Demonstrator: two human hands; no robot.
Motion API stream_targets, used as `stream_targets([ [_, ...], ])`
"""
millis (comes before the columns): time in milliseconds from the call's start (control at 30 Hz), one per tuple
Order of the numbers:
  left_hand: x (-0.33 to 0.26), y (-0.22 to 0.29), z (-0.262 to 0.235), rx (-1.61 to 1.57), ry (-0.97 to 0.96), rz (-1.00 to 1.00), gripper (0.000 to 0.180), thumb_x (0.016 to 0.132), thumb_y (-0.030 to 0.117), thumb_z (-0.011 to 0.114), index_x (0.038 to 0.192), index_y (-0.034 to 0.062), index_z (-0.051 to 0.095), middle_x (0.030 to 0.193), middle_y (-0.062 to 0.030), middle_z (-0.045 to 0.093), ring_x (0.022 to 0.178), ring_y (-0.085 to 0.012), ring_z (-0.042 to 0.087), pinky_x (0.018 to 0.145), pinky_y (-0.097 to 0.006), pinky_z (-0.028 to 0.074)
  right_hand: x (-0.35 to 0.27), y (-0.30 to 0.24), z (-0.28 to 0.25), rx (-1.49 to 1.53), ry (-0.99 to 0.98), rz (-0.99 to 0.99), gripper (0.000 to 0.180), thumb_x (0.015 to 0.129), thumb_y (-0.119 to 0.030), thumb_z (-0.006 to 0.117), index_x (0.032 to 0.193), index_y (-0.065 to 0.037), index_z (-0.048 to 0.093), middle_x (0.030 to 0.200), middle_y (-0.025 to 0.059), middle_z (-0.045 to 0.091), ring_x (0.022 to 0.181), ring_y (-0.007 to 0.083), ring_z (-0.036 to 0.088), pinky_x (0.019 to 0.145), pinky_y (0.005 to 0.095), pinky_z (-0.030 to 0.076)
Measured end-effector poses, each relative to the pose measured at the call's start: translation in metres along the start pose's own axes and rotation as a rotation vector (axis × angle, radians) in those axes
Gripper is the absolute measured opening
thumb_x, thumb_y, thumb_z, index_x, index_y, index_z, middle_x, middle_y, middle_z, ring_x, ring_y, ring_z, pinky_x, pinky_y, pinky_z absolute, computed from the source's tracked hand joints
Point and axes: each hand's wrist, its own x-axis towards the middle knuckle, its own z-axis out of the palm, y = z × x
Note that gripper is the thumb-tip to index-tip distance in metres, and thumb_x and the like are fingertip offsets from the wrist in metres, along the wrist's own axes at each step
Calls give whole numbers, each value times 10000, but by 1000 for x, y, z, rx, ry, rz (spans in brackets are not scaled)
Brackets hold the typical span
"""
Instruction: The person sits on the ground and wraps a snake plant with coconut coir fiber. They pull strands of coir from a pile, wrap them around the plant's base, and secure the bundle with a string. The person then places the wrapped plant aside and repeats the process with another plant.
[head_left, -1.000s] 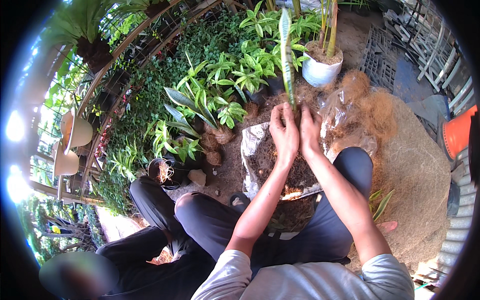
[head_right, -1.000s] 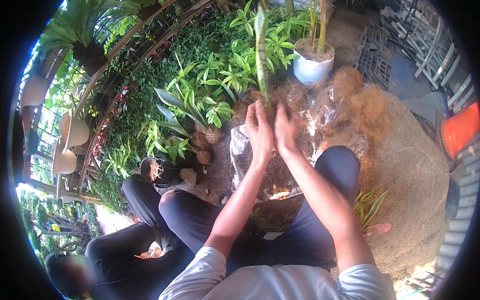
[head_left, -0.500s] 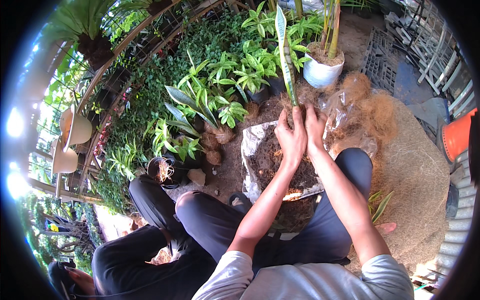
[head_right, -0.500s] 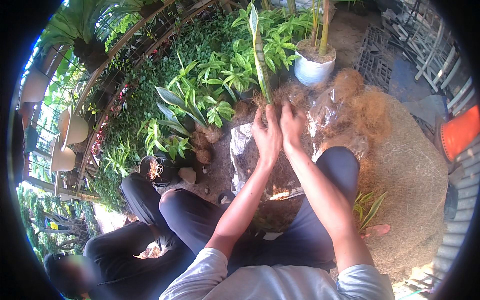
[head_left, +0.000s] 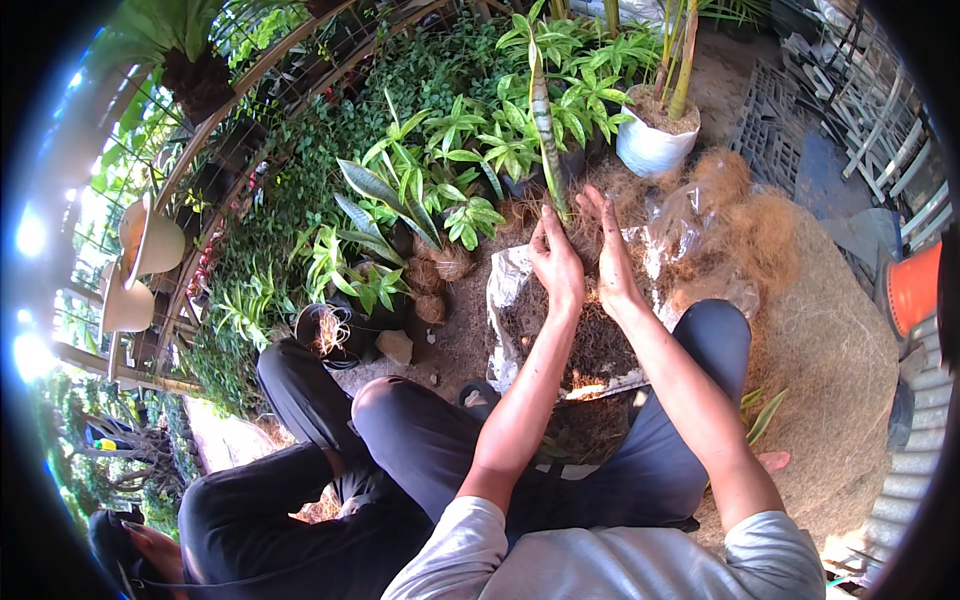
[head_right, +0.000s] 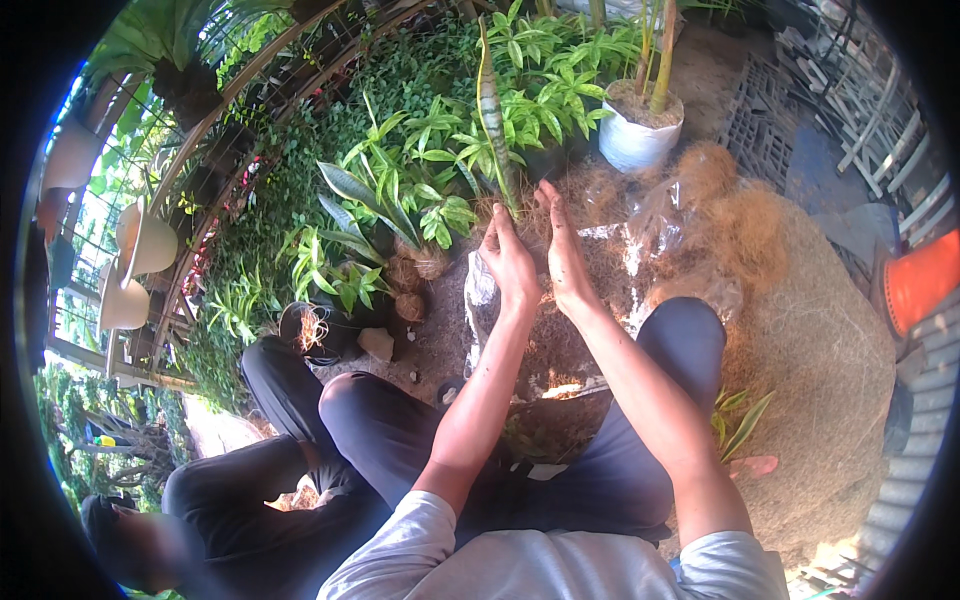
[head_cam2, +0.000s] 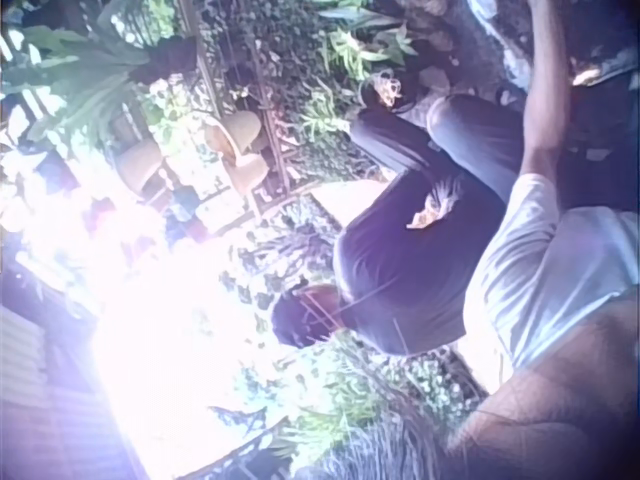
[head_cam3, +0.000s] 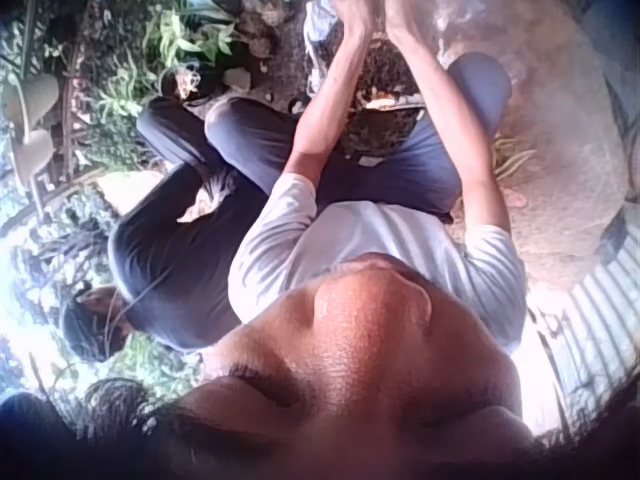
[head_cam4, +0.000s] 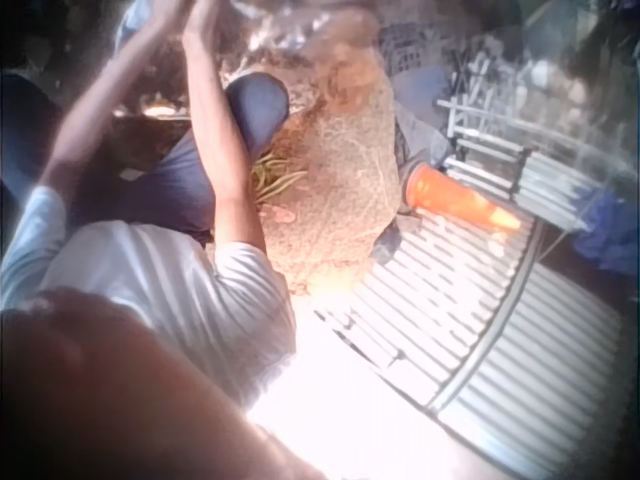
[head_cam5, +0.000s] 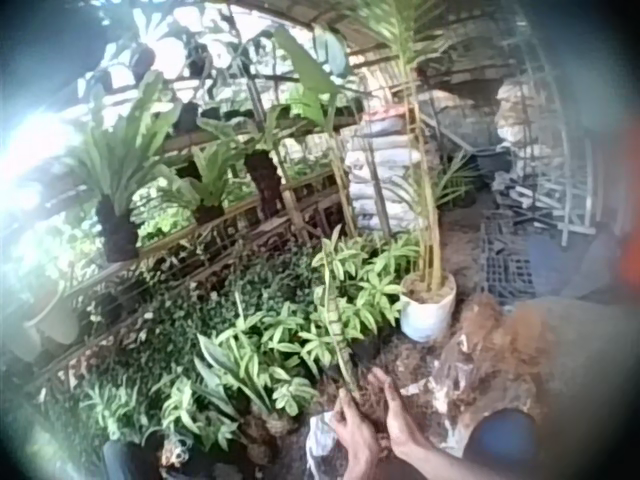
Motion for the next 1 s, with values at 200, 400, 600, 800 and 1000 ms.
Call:
stream_targets([
  [200,-1,-9,-8,16,-40,105,357,997,312,482,946,-4,641,775,-36,635,663,-88,551,600,-254,444,-1,20,-8,141,129,206,697,937,-589,419,1388,-59,417,1445,151,378,1371,245,297,1136,422,182],
  [400,-23,-1,6,179,-204,262,352,999,251,471,1082,-58,618,962,-100,646,884,-135,574,796,-281,457,-9,-5,-3,275,204,194,473,977,-385,481,1254,-6,535,1217,124,580,1091,195,557,954,309,421],
  [600,-13,-25,4,206,-171,212,402,993,251,454,1198,-76,565,1151,-164,605,1083,-186,536,954,-307,395,-4,16,-18,273,270,77,278,986,-185,478,1129,10,615,1053,88,657,942,134,591,845,273,462],
  [800,-23,-8,13,3,-244,107,348,1000,190,416,1213,-38,571,1200,-142,594,1110,-188,537,988,-317,390,-1,13,-14,240,322,23,239,980,-142,485,1113,0,624,999,42,663,637,32,472,569,212,404],
  [1000,-27,-3,13,59,-171,94,342,1003,184,408,1235,-22,553,1195,-95,599,1097,-147,529,964,-296,399,-5,16,-15,228,283,65,234,976,-127,490,1111,10,623,1086,102,641,996,150,584,882,280,447],
])
